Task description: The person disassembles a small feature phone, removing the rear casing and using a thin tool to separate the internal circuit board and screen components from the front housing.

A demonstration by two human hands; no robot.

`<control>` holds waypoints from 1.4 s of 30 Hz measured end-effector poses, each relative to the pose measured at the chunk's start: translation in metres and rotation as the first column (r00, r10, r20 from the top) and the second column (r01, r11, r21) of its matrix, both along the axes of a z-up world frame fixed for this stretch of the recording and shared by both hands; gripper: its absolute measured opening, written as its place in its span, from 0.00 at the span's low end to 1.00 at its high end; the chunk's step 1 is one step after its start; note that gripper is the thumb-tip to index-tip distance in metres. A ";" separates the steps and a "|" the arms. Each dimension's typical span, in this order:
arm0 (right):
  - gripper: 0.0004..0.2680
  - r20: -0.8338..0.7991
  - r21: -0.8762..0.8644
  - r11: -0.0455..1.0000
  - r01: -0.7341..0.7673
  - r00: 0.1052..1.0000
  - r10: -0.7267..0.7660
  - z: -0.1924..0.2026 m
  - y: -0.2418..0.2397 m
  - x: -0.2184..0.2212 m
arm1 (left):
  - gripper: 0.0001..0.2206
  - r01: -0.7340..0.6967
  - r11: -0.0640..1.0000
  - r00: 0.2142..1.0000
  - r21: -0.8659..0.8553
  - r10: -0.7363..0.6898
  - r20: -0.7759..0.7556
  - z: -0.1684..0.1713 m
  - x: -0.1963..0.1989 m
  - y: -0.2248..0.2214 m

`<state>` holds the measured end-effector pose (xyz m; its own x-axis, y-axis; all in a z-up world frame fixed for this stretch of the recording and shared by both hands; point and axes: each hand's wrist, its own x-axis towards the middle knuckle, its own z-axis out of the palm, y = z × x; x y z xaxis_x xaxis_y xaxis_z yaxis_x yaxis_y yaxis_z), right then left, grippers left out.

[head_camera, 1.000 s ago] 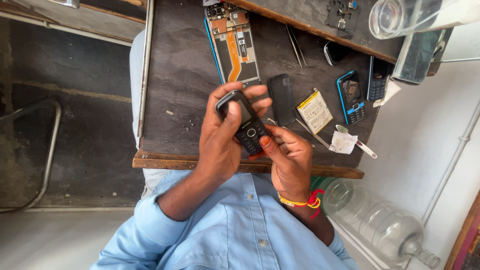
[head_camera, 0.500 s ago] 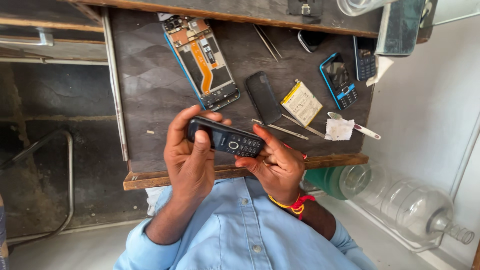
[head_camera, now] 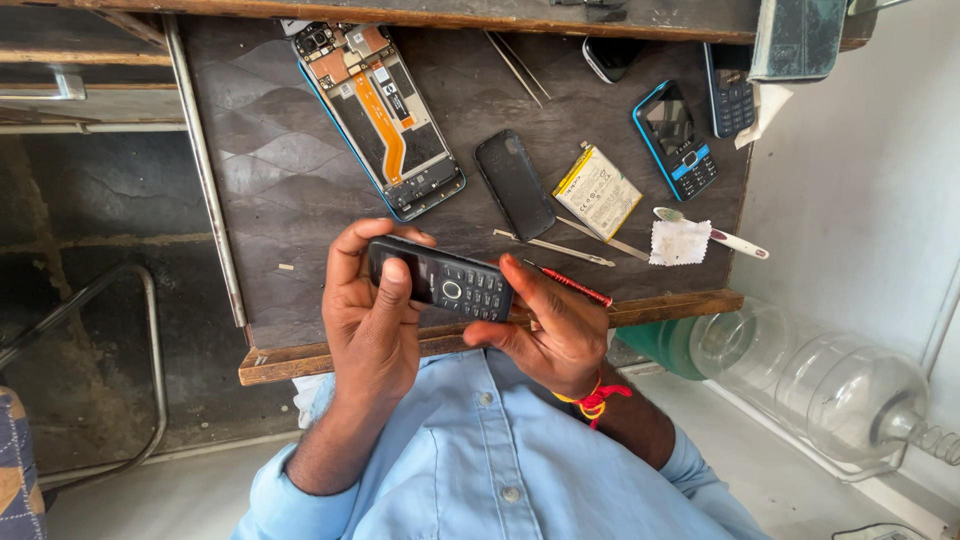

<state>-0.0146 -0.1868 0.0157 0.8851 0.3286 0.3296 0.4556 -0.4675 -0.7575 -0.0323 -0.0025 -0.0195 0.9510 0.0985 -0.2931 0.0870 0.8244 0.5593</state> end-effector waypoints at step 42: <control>0.18 -0.648 0.572 0.792 0.213 0.709 0.277 0.005 -0.010 0.005 | 0.14 -0.079 0.898 0.992 0.433 0.112 -0.051 0.033 -0.012 0.006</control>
